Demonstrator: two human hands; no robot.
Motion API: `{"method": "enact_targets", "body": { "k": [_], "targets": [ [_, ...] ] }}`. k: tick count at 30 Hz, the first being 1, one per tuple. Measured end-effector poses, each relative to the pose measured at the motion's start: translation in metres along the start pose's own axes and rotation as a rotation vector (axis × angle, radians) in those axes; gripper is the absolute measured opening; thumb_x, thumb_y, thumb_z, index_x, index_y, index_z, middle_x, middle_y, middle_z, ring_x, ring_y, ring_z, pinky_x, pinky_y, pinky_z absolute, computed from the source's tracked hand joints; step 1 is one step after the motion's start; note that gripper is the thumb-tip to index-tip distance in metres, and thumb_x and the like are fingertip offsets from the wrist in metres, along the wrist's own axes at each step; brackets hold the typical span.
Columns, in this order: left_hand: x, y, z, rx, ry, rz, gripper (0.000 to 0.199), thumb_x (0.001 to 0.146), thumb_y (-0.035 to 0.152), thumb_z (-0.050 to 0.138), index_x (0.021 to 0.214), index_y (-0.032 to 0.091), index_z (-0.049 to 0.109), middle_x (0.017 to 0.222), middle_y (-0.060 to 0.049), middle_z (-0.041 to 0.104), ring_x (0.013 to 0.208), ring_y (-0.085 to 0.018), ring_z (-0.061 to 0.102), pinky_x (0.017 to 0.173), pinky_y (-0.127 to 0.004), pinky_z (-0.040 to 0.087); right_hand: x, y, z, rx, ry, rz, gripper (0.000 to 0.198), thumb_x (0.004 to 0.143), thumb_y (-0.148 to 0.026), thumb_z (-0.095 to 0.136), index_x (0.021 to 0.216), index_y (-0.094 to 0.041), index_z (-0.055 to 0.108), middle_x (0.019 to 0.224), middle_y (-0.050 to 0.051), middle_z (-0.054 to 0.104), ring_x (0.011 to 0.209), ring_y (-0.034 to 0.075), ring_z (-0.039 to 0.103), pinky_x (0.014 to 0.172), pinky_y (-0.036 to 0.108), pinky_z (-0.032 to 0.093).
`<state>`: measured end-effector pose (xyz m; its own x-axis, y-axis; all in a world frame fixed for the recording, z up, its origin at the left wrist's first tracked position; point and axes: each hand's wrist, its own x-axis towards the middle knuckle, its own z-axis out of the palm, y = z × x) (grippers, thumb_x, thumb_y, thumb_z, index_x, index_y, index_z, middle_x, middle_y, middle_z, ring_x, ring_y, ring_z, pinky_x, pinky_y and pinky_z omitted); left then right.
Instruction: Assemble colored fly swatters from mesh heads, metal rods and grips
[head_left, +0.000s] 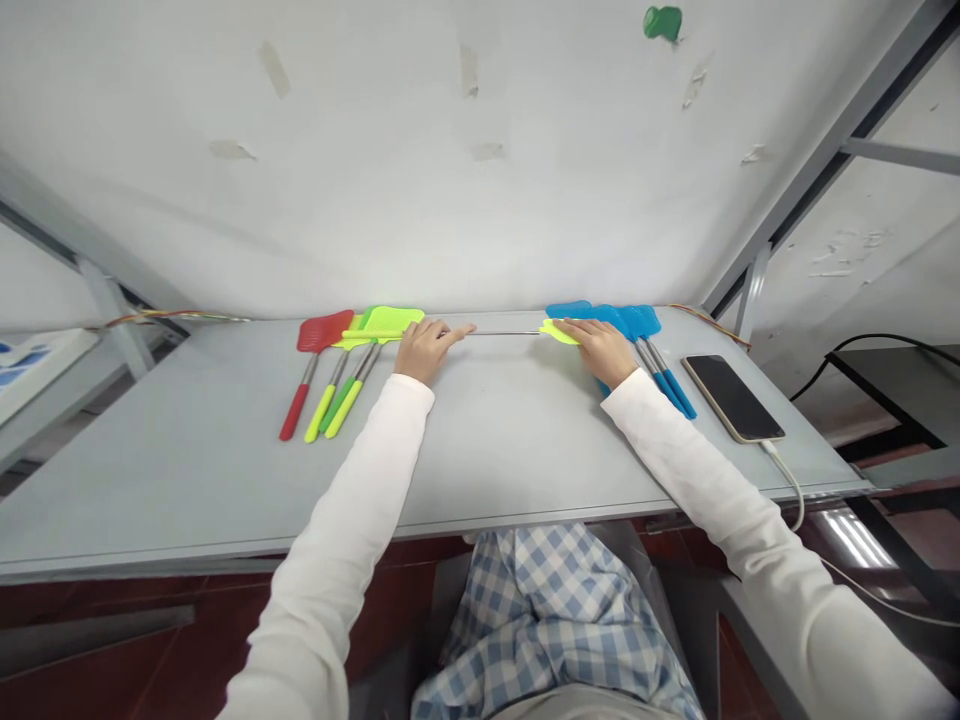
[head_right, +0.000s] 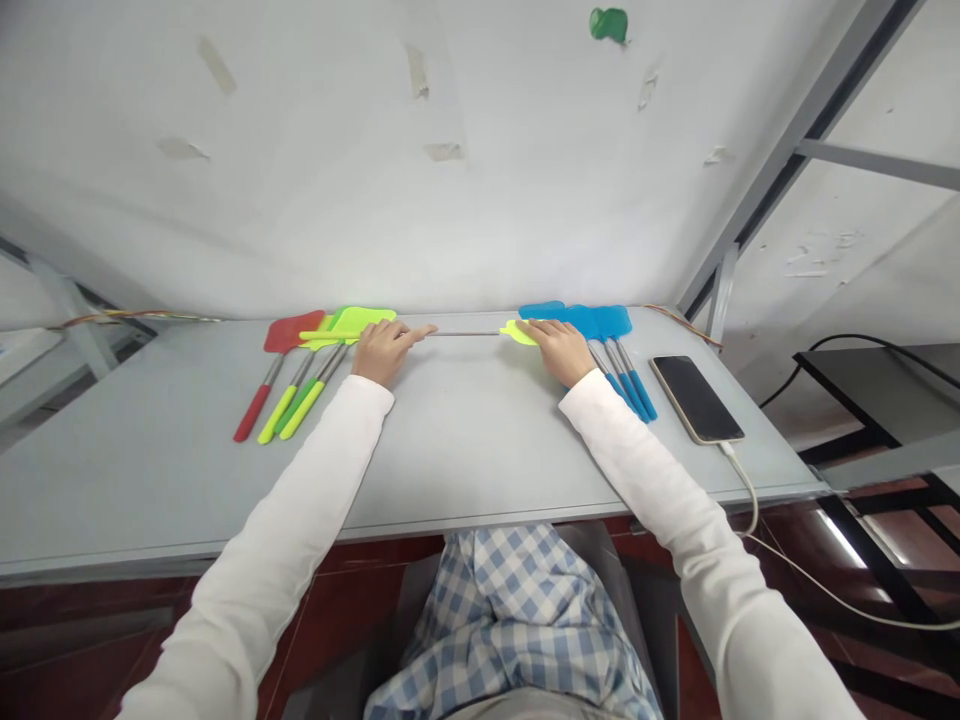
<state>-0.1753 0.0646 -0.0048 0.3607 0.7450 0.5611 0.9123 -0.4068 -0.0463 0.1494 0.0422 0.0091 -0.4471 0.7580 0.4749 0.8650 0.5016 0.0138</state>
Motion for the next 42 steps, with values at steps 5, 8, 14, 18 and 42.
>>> {"method": "enact_targets", "body": {
  "k": [5, 8, 14, 18, 42],
  "targets": [
    [0.001, 0.0, 0.0, -0.034, -0.017, 0.007, 0.045, 0.096, 0.024, 0.027, 0.118, 0.035, 0.066, 0.083, -0.009, 0.06, 0.082, -0.021, 0.05, 0.078, -0.035, 0.034, 0.0, 0.004, 0.002, -0.006, 0.004, -0.012, 0.057, 0.086, -0.002, 0.035, 0.134, -0.026, 0.054, 0.131, 0.004, 0.061, 0.115, 0.021, 0.056, 0.089, 0.036, 0.043],
    [0.002, 0.001, -0.004, -0.038, -0.063, 0.018, 0.045, 0.096, 0.026, 0.027, 0.12, 0.034, 0.065, 0.083, -0.009, 0.059, 0.083, -0.022, 0.051, 0.078, -0.034, 0.035, 0.0, 0.002, 0.001, -0.025, 0.008, -0.012, 0.055, 0.087, -0.003, 0.035, 0.134, -0.025, 0.054, 0.131, 0.004, 0.061, 0.114, 0.021, 0.056, 0.088, 0.035, 0.041],
    [0.004, 0.019, -0.014, -0.028, -0.214, -0.01, 0.042, 0.096, 0.033, 0.03, 0.124, 0.032, 0.061, 0.084, -0.009, 0.062, 0.084, -0.021, 0.056, 0.067, -0.031, 0.035, 0.0, 0.0, -0.006, -0.149, 0.008, 0.024, 0.046, 0.093, -0.012, 0.037, 0.133, -0.023, 0.055, 0.13, 0.007, 0.061, 0.113, 0.024, 0.055, 0.087, 0.038, 0.038],
    [0.001, 0.033, -0.018, -0.052, -0.263, -0.059, 0.04, 0.095, 0.034, 0.034, 0.123, 0.034, 0.061, 0.091, -0.007, 0.067, 0.081, -0.02, 0.06, 0.06, -0.03, 0.033, -0.002, 0.006, -0.011, -0.155, 0.008, -0.01, 0.046, 0.093, -0.01, 0.036, 0.131, -0.026, 0.056, 0.132, 0.002, 0.06, 0.115, 0.023, 0.053, 0.089, 0.036, 0.035],
    [-0.003, 0.059, -0.015, -0.019, -0.369, 0.045, 0.041, 0.09, 0.025, 0.037, 0.123, 0.035, 0.06, 0.105, -0.002, 0.073, 0.078, -0.02, 0.066, 0.059, -0.028, 0.038, -0.019, 0.008, -0.014, -0.158, -0.081, -0.152, 0.042, 0.094, -0.007, 0.036, 0.128, -0.018, 0.058, 0.13, 0.006, 0.061, 0.118, 0.02, 0.058, 0.09, 0.037, 0.04]
  ]
}}
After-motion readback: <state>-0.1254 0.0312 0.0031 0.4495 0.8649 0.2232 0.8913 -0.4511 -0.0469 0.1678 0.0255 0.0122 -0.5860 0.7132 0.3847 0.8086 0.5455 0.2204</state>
